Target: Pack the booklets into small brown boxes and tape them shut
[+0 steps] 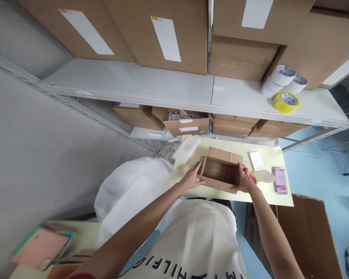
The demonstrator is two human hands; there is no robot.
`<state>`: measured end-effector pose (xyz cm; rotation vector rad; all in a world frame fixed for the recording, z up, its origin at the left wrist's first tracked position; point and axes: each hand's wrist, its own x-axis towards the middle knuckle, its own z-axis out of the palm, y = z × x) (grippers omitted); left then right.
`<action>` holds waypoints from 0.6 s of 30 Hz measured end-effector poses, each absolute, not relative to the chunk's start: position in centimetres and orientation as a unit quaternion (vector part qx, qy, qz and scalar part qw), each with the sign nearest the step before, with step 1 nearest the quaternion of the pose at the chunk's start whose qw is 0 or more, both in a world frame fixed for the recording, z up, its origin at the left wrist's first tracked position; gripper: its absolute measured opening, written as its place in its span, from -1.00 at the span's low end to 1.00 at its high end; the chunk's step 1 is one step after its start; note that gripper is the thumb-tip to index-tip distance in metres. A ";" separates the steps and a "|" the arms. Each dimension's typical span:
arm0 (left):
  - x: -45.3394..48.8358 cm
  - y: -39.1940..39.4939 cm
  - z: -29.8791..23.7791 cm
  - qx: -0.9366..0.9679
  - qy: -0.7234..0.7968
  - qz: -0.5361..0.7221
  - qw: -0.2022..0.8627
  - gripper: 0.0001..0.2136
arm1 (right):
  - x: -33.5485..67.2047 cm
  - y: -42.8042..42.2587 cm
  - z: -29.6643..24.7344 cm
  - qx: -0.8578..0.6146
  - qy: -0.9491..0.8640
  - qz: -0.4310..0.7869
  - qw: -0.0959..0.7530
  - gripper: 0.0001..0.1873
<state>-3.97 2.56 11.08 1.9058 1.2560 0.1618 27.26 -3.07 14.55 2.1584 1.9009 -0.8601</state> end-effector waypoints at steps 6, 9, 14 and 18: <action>-4.6 3.3 10.4 0.723 0.520 0.101 0.443 0.09 | 25.8 -3.9 13.5 0.722 0.633 -0.278 -0.012 0.32; -5.3 3.6 9.8 0.700 0.536 0.133 0.453 0.02 | 24.9 -5.2 12.4 0.727 0.640 -0.235 -0.080 0.25; -7.7 6.1 8.1 0.609 0.650 0.210 0.403 -0.48 | 23.8 -7.1 11.3 0.741 0.625 -0.203 -0.138 0.14; -10.1 10.8 6.1 0.532 0.741 0.209 0.353 -0.55 | 23.4 -7.7 11.6 0.746 0.621 -0.189 -0.148 0.11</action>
